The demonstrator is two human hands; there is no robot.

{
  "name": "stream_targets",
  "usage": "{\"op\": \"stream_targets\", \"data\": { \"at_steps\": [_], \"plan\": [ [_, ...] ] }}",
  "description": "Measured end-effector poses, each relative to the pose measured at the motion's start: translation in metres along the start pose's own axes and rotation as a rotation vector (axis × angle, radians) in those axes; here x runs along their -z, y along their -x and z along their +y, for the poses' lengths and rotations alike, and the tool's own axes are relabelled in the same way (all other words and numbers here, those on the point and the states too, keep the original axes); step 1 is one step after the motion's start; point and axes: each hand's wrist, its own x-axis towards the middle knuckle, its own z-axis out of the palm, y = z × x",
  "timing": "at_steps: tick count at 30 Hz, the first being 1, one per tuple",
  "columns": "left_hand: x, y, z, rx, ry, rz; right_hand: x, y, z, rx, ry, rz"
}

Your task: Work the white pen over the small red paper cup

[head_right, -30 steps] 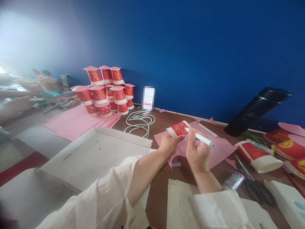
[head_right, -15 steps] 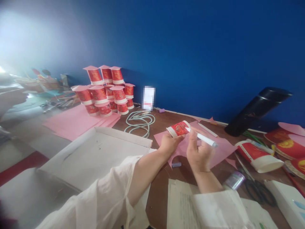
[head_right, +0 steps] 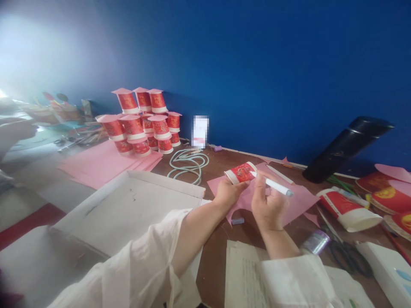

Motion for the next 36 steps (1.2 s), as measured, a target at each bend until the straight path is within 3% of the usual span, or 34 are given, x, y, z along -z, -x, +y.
{"op": "stream_targets", "data": {
  "at_steps": [8, 19, 36],
  "plan": [
    [0.001, -0.002, -0.005, -0.021, 0.005, -0.022, 0.000, 0.000, 0.000, -0.023, 0.033, 0.002],
    [0.000, 0.005, 0.010, 0.087, 0.010, 0.030, 0.000, 0.001, -0.004, -0.014, 0.035, 0.000],
    [0.001, 0.006, 0.011, 0.062, 0.072, 0.036, 0.000, 0.002, -0.004, 0.016, 0.017, 0.003]
  ]
}}
